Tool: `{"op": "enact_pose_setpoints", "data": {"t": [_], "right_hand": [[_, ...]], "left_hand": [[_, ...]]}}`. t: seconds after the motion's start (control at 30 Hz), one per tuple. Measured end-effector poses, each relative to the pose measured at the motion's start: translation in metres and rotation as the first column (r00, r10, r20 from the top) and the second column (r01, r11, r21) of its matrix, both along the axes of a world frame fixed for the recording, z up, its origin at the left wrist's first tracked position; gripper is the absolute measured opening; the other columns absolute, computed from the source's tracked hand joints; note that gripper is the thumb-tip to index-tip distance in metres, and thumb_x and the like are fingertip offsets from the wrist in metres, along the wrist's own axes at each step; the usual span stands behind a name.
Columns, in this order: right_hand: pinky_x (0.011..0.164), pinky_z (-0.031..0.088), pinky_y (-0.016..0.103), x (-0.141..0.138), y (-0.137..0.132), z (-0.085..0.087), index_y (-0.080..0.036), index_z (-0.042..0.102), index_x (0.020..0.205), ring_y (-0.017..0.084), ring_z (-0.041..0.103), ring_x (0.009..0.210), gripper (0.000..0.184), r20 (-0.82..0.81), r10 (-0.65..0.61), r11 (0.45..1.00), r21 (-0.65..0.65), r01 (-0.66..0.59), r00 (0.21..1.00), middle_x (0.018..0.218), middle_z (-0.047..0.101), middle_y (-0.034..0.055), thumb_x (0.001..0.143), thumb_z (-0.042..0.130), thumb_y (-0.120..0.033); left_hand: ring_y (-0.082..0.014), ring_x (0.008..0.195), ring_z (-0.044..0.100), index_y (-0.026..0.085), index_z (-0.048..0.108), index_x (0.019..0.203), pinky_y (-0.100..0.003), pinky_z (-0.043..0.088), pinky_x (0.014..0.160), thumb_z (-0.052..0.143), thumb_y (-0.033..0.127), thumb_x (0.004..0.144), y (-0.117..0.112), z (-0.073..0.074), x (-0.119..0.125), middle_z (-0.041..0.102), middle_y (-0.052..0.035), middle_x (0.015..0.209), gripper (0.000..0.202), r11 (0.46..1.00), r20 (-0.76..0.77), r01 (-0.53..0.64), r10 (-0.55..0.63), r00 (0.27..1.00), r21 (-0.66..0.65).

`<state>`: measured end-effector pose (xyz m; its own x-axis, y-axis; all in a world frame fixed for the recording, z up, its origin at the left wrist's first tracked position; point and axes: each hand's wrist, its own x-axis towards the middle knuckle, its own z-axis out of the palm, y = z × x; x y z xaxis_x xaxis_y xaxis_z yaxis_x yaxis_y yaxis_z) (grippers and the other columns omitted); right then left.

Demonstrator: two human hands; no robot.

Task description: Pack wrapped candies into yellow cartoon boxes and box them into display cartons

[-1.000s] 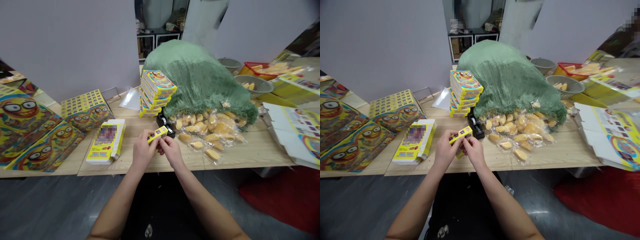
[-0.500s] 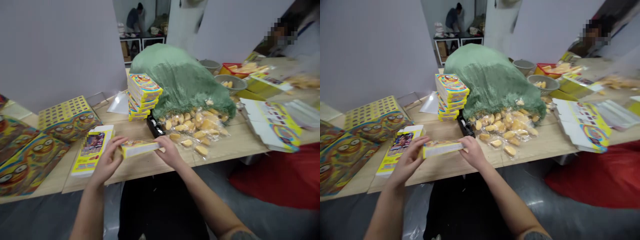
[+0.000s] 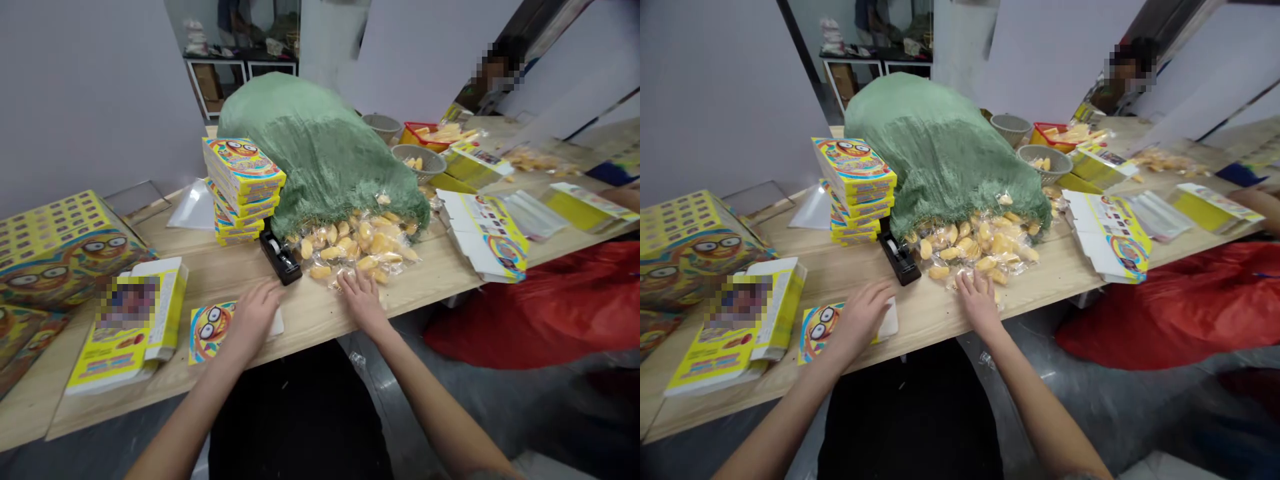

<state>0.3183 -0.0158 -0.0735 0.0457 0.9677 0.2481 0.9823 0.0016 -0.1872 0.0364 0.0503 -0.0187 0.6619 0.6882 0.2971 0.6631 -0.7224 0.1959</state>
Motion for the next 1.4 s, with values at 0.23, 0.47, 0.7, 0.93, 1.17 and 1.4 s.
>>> {"op": "enact_pose_setpoints", "data": {"t": [0.23,0.47,0.7,0.93,1.17,1.4], "right_hand": [[0.100,0.040,0.052,0.021,0.011,-0.009,-0.017,0.064,0.113,0.029,0.061,0.109,0.031,-0.406,0.085,0.989,0.143,-0.029,0.910,0.113,0.068,0.0140,0.086,0.050,-0.024],[0.089,0.050,0.040,0.031,0.014,0.022,-0.016,0.054,0.121,0.022,0.063,0.104,0.034,-0.763,-0.019,0.781,0.392,0.486,0.646,0.113,0.065,0.0117,0.097,0.035,-0.033],[0.096,0.043,0.050,-0.034,0.018,0.030,-0.012,0.046,0.137,0.031,0.056,0.113,0.049,-0.292,0.086,0.987,0.157,-0.041,0.953,0.119,0.063,0.0179,0.094,0.042,-0.034],[0.113,0.021,0.058,-0.072,-0.009,-0.008,-0.014,0.026,0.149,0.033,0.016,0.145,0.073,-0.157,0.300,0.941,-0.113,-0.319,0.941,0.154,0.030,0.0155,0.090,0.050,-0.049],[0.108,0.037,0.046,-0.087,0.000,-0.018,-0.012,0.050,0.135,0.028,0.038,0.136,0.043,-0.182,0.328,0.944,0.043,-0.326,0.927,0.140,0.052,0.0132,0.096,0.043,-0.030],[0.102,0.040,0.045,-0.135,0.010,-0.015,-0.015,0.054,0.132,0.027,0.046,0.127,0.039,-0.261,0.354,0.935,0.084,-0.344,0.898,0.134,0.057,0.0125,0.096,0.044,-0.028]], "left_hand": [[-0.0296,0.138,0.037,0.013,0.065,0.104,-0.059,0.027,0.112,0.045,0.013,0.092,0.065,0.007,0.133,0.048,-0.0133,0.143,0.023,0.931,-0.192,0.271,-0.228,0.955,0.243],[-0.0168,0.092,0.065,0.018,0.061,0.096,-0.035,0.048,0.089,0.040,0.015,0.096,0.026,0.009,0.085,0.070,-0.0047,0.100,0.021,0.939,-0.122,0.273,-0.252,0.960,0.210],[-0.0327,0.138,0.034,0.007,0.038,0.138,-0.051,0.027,0.112,0.051,0.030,0.085,-0.061,-0.028,0.065,0.038,-0.0219,0.147,0.060,0.993,-0.179,-0.002,-0.019,0.984,-0.117],[-0.0373,0.141,0.027,0.013,0.037,0.140,-0.060,0.018,0.113,0.057,0.046,0.084,-0.044,-0.004,-0.019,0.035,-0.0201,0.150,0.068,0.956,-0.183,-0.265,0.240,0.953,-0.127],[-0.0374,0.137,0.032,0.010,0.033,0.143,-0.056,0.017,0.112,0.062,0.067,0.074,-0.019,-0.018,-0.053,0.040,-0.0218,0.146,0.094,0.959,-0.192,-0.238,0.207,0.959,-0.156],[-0.0373,0.138,0.030,0.010,0.032,0.143,-0.056,0.014,0.113,0.059,0.072,0.072,-0.024,-0.021,-0.048,0.039,-0.0229,0.146,0.098,0.956,-0.165,-0.242,0.216,0.962,-0.164]]}}
